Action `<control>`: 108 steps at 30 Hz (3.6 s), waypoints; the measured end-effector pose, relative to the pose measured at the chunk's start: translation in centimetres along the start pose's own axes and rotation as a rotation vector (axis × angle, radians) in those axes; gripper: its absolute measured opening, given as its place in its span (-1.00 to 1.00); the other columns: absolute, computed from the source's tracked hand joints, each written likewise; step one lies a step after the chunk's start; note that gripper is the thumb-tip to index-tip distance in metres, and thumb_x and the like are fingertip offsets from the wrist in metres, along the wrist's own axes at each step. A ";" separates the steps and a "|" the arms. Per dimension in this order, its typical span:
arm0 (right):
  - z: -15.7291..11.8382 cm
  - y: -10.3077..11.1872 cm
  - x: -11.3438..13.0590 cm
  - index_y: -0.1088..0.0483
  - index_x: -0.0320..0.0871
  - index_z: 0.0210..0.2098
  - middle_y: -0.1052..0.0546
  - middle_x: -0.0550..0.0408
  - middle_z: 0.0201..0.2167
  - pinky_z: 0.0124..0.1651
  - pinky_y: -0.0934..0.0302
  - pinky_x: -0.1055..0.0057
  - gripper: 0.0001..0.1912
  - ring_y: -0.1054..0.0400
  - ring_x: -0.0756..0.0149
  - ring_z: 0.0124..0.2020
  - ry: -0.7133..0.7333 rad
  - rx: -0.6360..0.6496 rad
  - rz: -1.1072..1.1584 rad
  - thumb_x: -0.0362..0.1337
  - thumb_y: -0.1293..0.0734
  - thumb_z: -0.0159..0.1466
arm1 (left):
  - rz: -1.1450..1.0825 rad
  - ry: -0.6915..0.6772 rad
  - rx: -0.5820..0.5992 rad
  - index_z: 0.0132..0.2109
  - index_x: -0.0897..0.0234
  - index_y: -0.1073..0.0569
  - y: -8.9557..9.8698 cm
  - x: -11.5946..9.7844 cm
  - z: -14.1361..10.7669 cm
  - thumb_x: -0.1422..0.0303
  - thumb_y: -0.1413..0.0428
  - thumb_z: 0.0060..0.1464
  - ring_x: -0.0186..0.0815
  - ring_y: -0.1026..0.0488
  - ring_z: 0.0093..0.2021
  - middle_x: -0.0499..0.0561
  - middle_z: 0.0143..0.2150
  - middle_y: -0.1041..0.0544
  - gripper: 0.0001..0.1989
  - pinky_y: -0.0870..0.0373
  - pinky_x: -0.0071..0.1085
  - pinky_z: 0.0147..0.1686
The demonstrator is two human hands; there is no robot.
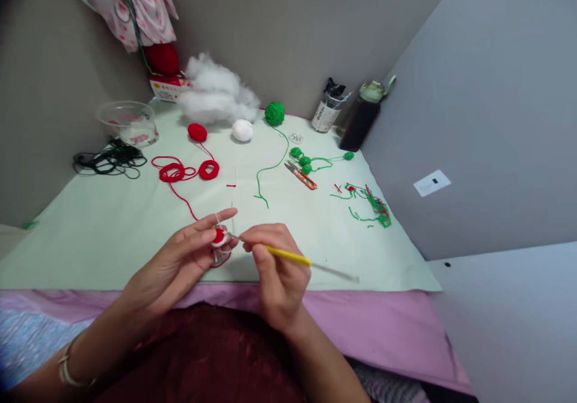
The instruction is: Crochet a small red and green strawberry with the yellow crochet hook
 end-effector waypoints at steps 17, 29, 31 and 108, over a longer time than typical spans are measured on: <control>0.1 0.1 -0.8 -0.59 -0.01 -0.06 -0.59 0.09 -0.27 -0.23 -0.43 0.29 -0.73 -0.48 0.31 -0.29 -0.042 -0.020 0.050 -0.43 -0.29 0.45 | -0.066 0.000 -0.004 -0.01 0.25 -0.72 0.3 0.4 0.8 0.34 -0.42 0.03 -0.30 -0.53 -0.16 0.02 -0.18 -0.62 -0.66 -0.44 -0.40 -0.02; 0.4 -1.2 -2.9 -0.59 -0.05 -0.18 -0.65 0.11 -0.25 -0.26 -0.41 0.41 -0.82 -0.49 0.42 -0.38 -0.432 0.061 0.614 -0.23 -0.32 0.48 | 0.251 -0.130 -0.013 0.09 -0.03 -0.68 0.3 -0.8 0.0 0.31 -0.40 0.07 -0.39 -0.37 -0.26 -0.08 -0.26 -0.51 -0.60 -0.27 -0.48 -0.29; 0.4 -1.1 -2.8 -0.57 -0.06 -0.18 -0.65 0.11 -0.27 -0.26 -0.43 0.41 -0.80 -0.50 0.42 -0.39 -0.450 0.077 0.638 -0.21 -0.30 0.49 | 0.246 -0.120 -0.011 0.08 -0.02 -0.69 0.4 -0.8 -0.1 0.31 -0.39 0.08 -0.41 -0.35 -0.28 -0.08 -0.27 -0.49 -0.61 -0.25 -0.48 -0.31; -0.5 -0.9 -0.1 -0.57 0.07 0.09 -0.64 0.01 -0.07 -0.09 -0.50 0.21 -0.64 -0.55 0.20 -0.08 0.110 0.149 -0.195 -0.43 -0.35 0.40 | 0.058 -0.103 -0.025 0.09 0.13 -0.68 -0.2 -0.1 0.4 0.35 -0.41 0.06 -0.39 -0.47 -0.23 -0.05 -0.26 -0.59 -0.59 -0.41 -0.49 -0.14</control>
Point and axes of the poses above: each hand's wrist, its own z-axis towards the middle knuckle, its own y-axis out of the back of the hand, x = y × z, the point moved 6 cm from there along z, towards the middle knuckle
